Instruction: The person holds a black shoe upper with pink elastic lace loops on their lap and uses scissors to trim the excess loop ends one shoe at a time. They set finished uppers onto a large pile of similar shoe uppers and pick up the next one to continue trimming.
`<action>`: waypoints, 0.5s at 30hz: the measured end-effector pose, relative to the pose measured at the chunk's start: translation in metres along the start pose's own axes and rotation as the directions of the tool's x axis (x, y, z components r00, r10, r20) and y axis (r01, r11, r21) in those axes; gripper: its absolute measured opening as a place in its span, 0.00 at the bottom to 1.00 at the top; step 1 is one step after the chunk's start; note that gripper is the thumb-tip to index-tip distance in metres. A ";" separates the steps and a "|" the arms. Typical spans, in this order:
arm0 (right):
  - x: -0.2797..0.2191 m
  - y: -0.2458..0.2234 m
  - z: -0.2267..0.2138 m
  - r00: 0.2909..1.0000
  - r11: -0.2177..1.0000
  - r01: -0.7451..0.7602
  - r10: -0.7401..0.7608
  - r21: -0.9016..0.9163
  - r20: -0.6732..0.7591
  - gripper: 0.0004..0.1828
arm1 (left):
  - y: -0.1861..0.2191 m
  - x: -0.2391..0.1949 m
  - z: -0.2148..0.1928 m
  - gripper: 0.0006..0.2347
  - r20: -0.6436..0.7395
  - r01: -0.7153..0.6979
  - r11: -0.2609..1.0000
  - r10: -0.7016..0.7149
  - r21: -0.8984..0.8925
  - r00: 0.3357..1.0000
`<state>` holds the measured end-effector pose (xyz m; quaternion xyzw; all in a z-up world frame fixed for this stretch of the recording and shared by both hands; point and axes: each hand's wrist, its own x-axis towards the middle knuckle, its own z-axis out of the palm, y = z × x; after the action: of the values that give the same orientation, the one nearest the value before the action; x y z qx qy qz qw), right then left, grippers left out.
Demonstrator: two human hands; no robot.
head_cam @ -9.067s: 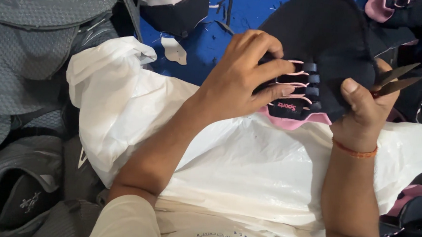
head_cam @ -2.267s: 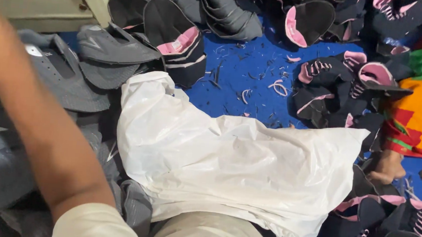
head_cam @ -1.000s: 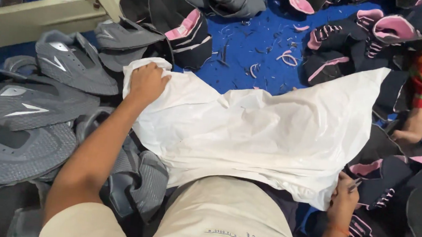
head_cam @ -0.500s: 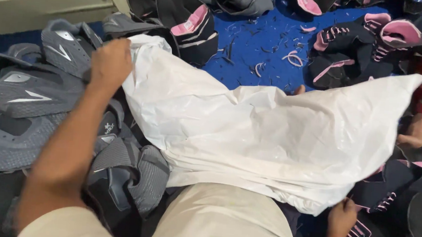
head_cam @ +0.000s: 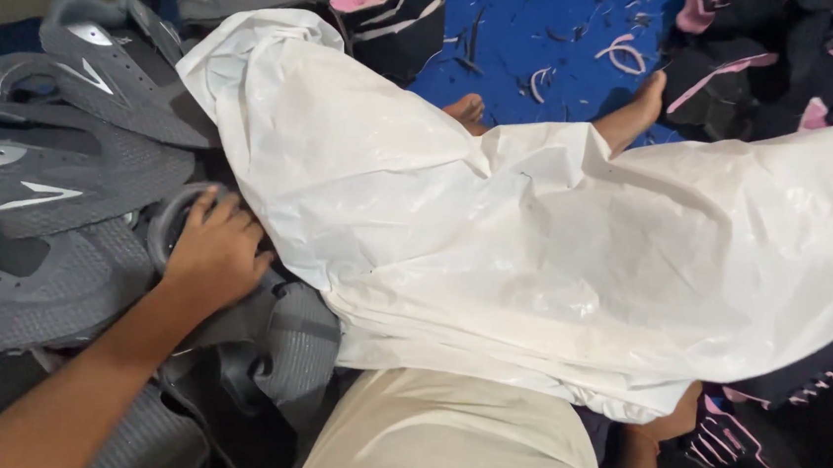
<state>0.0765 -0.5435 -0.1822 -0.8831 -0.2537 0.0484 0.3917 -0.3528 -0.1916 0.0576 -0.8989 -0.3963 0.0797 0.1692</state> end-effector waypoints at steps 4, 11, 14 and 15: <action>0.038 -0.054 -0.023 0.998 0.999 0.037 -0.037 0.005 0.043 0.18 | -0.013 0.004 0.003 0.12 0.106 0.001 0.994 0.011 -0.108 0.994; 0.117 -0.056 -0.001 0.998 0.998 0.032 -0.035 0.052 0.055 0.17 | -0.046 -0.007 0.083 0.18 -0.107 -0.008 1.000 0.007 -0.007 0.994; 0.131 0.012 0.059 0.998 0.997 0.036 -0.039 0.071 0.050 0.17 | -0.069 -0.019 0.167 0.19 -0.035 0.065 0.995 -0.063 0.078 0.997; 0.144 0.008 0.051 0.998 0.996 0.035 -0.039 0.078 0.051 0.17 | -0.076 -0.033 0.201 0.21 -0.047 0.103 0.994 -0.101 0.040 0.994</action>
<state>0.1902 -0.4437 -0.2069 -0.8610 -0.2781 0.0740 0.4194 -0.4832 -0.1193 -0.1014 -0.8752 -0.4361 0.0590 0.2009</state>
